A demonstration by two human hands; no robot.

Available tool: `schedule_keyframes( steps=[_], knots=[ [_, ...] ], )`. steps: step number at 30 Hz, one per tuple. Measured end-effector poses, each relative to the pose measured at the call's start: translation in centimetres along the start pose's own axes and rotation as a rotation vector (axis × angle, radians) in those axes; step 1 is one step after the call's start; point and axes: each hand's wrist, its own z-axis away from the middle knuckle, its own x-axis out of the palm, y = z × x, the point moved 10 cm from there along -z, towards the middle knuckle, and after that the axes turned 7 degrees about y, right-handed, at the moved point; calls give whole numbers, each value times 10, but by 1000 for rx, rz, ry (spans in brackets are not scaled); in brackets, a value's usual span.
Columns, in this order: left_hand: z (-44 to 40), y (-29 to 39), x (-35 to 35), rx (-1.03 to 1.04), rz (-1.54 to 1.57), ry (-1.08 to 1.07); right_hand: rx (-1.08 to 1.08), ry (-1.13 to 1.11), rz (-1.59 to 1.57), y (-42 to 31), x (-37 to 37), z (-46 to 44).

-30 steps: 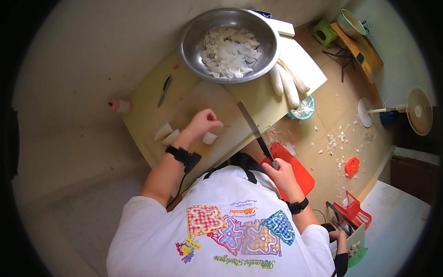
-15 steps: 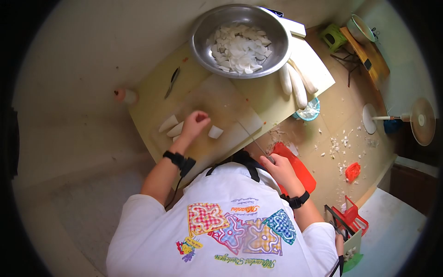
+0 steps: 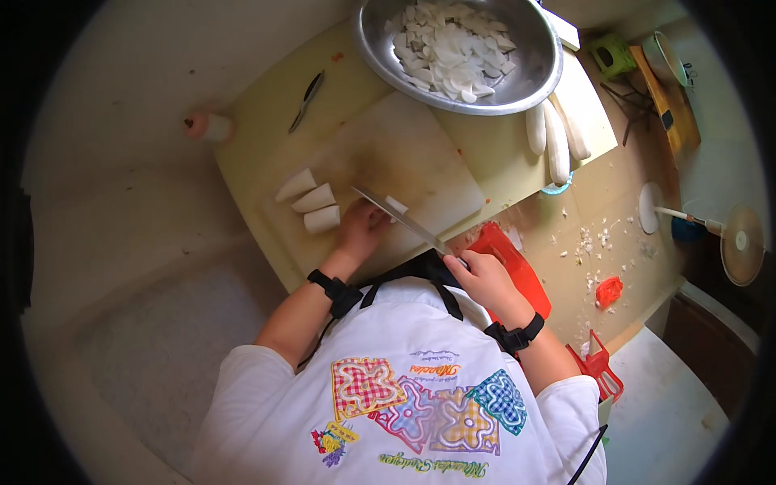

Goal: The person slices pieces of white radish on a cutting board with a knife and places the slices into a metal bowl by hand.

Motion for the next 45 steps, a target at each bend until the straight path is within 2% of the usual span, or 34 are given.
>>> schedule_keyframes(
  steps=[5, 15, 23, 33, 36, 39, 45],
  knots=[
    [1, 6, -3, 121, -170, 74, 55, -24, 45, -2, 1, -5],
    [-2, -3, -3, -4, -185, 19, 39, -57, 134, -14, -2, -9],
    [-5, 11, -6, 140, -216, 17, 65, -136, 120, -11, 6, -15],
    [-14, 22, -11, 95, -185, 13, 49, -234, 78, -16, 20, -42],
    [-14, 26, -15, 140, -187, 79, -49, -173, 45, -20, 24, -50],
    [-11, 23, -13, 103, -164, 78, -33, -193, 58, -19, 33, -59],
    [-9, 21, -17, 111, -79, 205, -24, -183, 59, -14, 29, -63]
  ],
)
